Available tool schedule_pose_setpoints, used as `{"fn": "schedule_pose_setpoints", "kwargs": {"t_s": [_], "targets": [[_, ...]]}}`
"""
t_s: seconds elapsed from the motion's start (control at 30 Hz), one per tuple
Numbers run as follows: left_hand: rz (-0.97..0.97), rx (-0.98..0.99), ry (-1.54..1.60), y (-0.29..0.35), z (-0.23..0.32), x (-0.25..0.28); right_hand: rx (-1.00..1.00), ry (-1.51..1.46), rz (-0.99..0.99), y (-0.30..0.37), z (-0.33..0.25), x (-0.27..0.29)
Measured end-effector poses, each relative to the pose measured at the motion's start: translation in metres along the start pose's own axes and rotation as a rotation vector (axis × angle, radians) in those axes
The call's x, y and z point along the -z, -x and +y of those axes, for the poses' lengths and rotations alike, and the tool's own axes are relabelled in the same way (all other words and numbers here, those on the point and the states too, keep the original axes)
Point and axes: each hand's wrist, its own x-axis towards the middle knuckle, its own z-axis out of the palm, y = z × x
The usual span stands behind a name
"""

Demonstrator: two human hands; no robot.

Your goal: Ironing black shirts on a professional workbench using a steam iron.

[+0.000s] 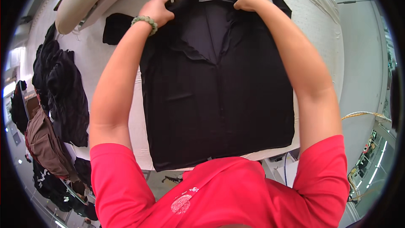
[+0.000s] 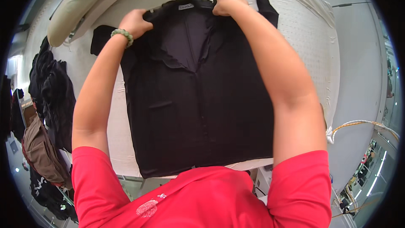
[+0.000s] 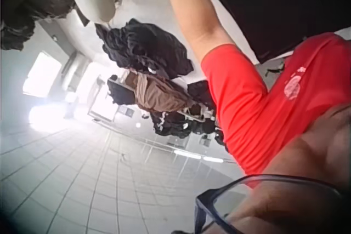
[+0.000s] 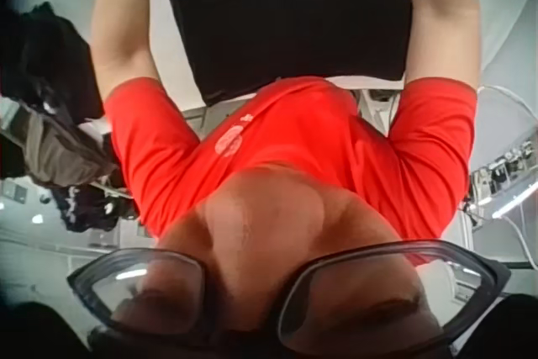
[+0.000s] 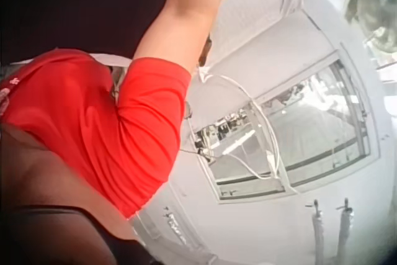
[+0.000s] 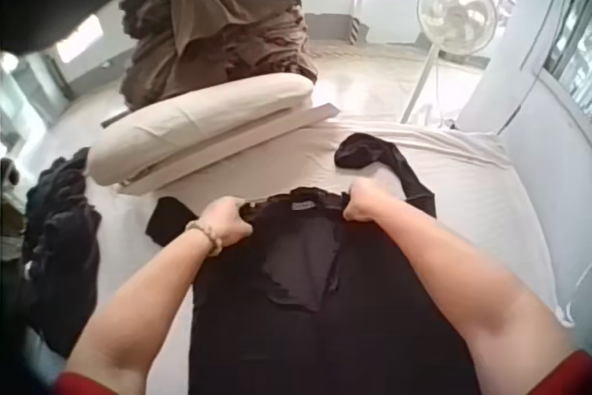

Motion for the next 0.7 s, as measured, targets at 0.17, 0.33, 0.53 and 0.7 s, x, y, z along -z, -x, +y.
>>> {"fn": "schedule_pose_setpoints", "kwargs": {"t_s": [0.17, 0.33, 0.53, 0.7], "targets": [[0.242, -0.15, 0.143, 0.004, -0.008, -0.002, 0.175, -0.108, 0.252, 0.002, 0.023, -0.024], [0.348, -0.136, -0.003, 0.002, 0.001, -0.003, 0.244, -0.072, 0.319, -0.009, 0.028, -0.043], [0.26, -0.073, -0.12, -0.011, 0.0, -0.018, 0.203, -0.085, 0.318, -0.015, 0.024, -0.046], [0.275, 0.018, -0.088, -0.014, 0.001, -0.015, 0.177, -0.214, 0.282, -0.019, 0.032, -0.045]]}}
